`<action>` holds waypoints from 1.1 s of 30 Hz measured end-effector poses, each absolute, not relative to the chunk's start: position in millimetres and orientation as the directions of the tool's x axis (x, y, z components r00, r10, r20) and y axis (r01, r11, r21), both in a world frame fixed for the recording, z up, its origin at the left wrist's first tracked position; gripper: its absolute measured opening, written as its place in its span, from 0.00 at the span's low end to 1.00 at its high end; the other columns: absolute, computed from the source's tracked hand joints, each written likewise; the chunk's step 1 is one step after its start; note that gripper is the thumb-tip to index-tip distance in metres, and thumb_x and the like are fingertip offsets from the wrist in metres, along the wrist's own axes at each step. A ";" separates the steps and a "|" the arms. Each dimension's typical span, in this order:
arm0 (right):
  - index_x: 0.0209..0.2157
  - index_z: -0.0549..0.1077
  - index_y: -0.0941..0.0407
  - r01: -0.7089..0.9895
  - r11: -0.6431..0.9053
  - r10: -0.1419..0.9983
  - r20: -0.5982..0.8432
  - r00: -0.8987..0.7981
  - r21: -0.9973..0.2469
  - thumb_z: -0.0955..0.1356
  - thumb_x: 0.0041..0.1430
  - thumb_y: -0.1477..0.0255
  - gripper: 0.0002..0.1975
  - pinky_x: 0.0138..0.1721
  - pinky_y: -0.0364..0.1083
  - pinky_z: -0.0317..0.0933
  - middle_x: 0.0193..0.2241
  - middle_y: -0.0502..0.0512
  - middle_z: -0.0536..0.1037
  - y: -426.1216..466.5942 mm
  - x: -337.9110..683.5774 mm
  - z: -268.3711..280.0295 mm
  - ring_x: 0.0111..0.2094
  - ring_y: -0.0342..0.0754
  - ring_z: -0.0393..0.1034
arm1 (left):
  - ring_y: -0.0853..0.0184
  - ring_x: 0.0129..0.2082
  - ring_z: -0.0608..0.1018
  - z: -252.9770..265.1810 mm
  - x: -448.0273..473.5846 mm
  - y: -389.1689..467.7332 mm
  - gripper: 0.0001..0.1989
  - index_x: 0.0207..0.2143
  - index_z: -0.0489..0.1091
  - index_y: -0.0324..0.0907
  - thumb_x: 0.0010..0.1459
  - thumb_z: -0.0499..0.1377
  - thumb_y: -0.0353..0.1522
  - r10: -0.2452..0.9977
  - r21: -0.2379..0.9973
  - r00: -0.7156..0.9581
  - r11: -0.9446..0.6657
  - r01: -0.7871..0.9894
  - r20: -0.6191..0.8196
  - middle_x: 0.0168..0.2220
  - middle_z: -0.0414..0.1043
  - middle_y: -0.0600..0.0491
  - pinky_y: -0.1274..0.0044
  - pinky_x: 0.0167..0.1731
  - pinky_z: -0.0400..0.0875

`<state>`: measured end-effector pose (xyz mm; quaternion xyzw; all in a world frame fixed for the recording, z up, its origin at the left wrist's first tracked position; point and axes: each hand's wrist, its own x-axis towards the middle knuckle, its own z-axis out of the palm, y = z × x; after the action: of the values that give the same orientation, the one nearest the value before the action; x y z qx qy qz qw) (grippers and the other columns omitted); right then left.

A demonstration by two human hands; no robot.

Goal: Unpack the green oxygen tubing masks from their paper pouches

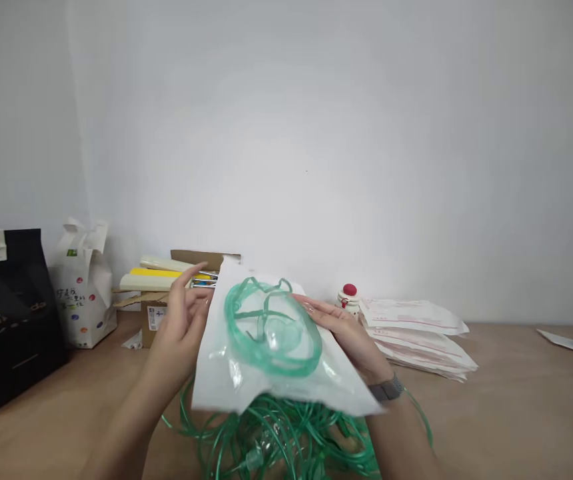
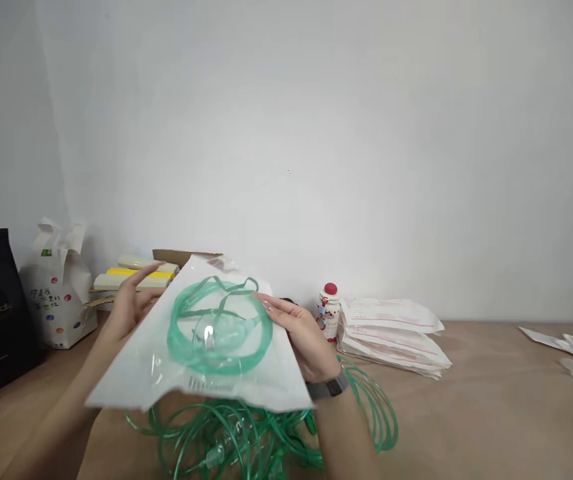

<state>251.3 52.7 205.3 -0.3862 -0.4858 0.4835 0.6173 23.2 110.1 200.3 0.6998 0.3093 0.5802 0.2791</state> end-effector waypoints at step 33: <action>0.22 0.62 0.56 0.012 0.159 0.974 0.159 0.164 -0.987 0.62 0.54 0.50 0.23 0.11 0.38 0.55 0.12 0.52 0.74 82.2 235.4 177.4 0.08 0.40 0.60 | 0.61 0.60 0.59 159.6 85.8 127.0 0.32 0.57 0.49 0.41 0.55 0.54 0.46 0.828 0.842 0.173 -0.540 -0.012 0.533 0.59 0.56 0.42 0.67 0.57 0.54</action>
<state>235.4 82.2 177.4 -0.4973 -0.4952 0.4158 0.5783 85.8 127.0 159.6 0.6701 0.3042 0.5664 0.3709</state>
